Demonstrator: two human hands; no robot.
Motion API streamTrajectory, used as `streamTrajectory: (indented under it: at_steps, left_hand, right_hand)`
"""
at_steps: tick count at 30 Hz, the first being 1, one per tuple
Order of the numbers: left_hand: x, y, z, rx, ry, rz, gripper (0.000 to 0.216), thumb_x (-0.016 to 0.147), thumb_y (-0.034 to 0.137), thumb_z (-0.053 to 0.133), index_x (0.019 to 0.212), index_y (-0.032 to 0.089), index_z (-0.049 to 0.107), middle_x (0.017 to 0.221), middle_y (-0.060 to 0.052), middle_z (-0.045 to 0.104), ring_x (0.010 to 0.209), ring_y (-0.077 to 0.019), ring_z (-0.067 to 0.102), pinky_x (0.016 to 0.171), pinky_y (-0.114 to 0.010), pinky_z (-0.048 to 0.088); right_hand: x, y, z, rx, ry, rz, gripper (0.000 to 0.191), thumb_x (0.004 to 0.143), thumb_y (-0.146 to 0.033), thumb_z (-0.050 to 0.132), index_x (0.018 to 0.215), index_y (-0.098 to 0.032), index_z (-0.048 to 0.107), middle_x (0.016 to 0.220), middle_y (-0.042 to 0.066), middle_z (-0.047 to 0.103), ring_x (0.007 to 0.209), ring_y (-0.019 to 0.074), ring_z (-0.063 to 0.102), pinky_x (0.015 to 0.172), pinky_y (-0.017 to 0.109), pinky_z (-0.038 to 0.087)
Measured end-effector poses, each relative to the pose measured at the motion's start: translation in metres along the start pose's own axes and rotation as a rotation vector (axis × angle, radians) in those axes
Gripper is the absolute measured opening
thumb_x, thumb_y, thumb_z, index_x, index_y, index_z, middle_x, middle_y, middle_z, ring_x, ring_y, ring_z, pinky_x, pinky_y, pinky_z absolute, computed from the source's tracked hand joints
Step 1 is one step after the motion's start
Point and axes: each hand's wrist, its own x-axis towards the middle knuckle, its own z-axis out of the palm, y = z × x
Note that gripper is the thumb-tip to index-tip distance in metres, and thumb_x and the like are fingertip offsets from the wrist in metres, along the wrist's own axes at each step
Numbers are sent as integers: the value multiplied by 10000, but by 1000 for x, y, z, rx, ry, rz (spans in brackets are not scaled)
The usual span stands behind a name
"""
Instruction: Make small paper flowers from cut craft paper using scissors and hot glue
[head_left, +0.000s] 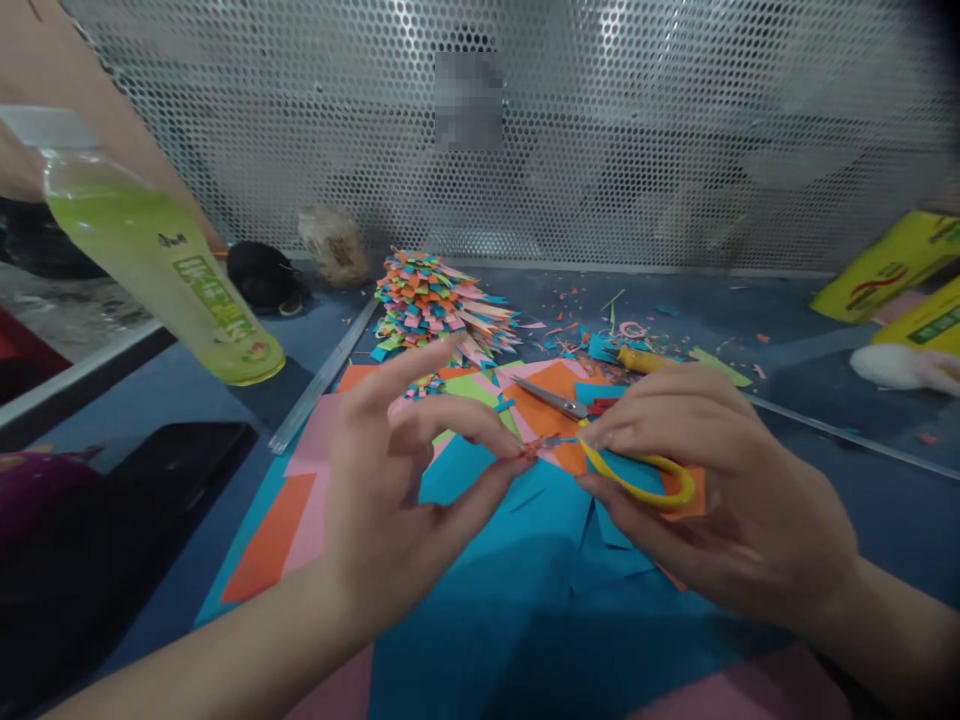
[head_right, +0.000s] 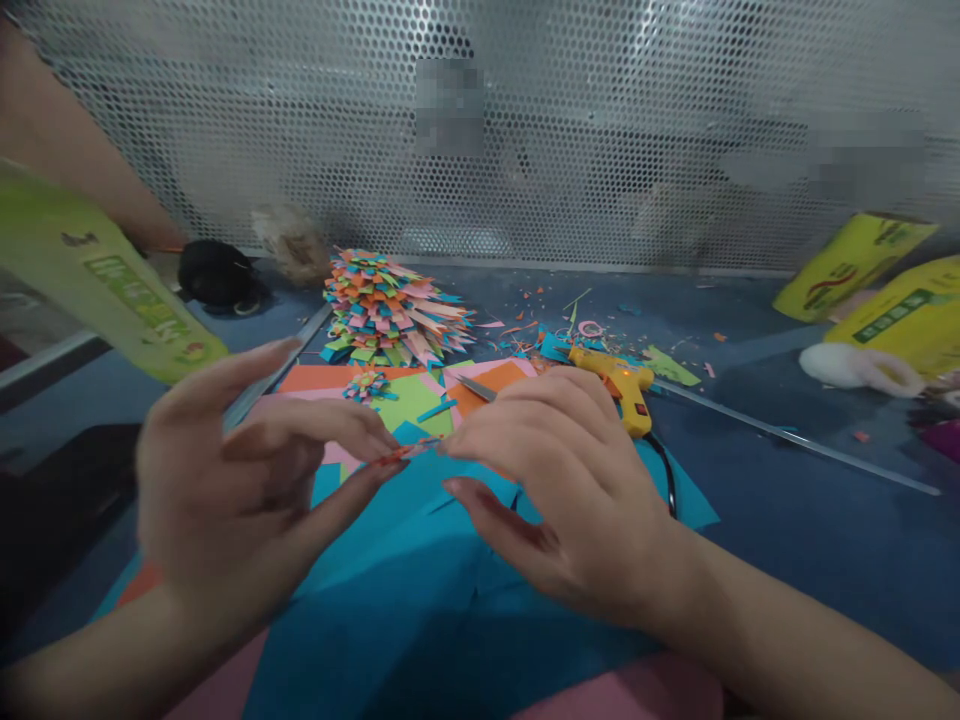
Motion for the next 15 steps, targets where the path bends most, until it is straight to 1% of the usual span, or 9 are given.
streamTrajectory:
  at_steps: [2,3,4,6,8,11,15]
  left_hand:
    - [0,-6,2,-149,35,-224,593,655,54,685,1143,291,445,683,62,642,710,-127,636,740,-296,514]
    - [1,-9,3,-217,50,-325,573,654,73,692,1134,273,452,673,60,632,711,-126,633,727,-285,518]
    - [1,-10,4,-280,60,-409,555,650,85,698,1121,256,458,664,60,623,695,-121,629,703,-271,521]
    - [1,-13,6,-379,61,-531,537,643,93,703,1103,225,461,653,63,614,628,-102,611,643,-241,519]
    - [1,-13,9,-435,35,-608,518,651,100,698,1097,198,454,647,61,613,583,-87,595,602,-219,507]
    - [0,-11,13,-457,15,-660,485,667,117,691,1082,178,449,630,58,609,581,-87,597,602,-215,497]
    - [0,-10,14,-450,59,-694,483,646,138,711,1054,185,458,630,62,611,554,-93,598,593,-230,493]
  right_hand:
    - [1,0,5,68,23,147,303,731,-199,643,998,-227,503,947,11,616,914,160,571,853,298,454]
    - [1,0,7,110,13,225,341,731,-220,646,1035,-221,493,981,15,604,923,150,570,841,275,464]
    - [1,1,10,155,-18,296,359,736,-239,645,1059,-218,489,999,16,601,920,141,574,824,258,475]
    - [-1,2,15,243,-110,402,330,751,-272,632,1054,-220,513,983,12,622,894,138,592,792,251,493]
    - [-2,3,18,290,-166,476,222,755,-288,623,958,-215,571,924,9,652,863,151,608,778,269,500]
    - [-2,0,17,332,-177,540,84,761,-254,598,825,-202,614,853,5,672,807,154,622,751,273,504]
    - [1,-4,14,360,-169,547,90,763,-250,588,831,-198,617,849,4,676,800,152,625,739,267,508]
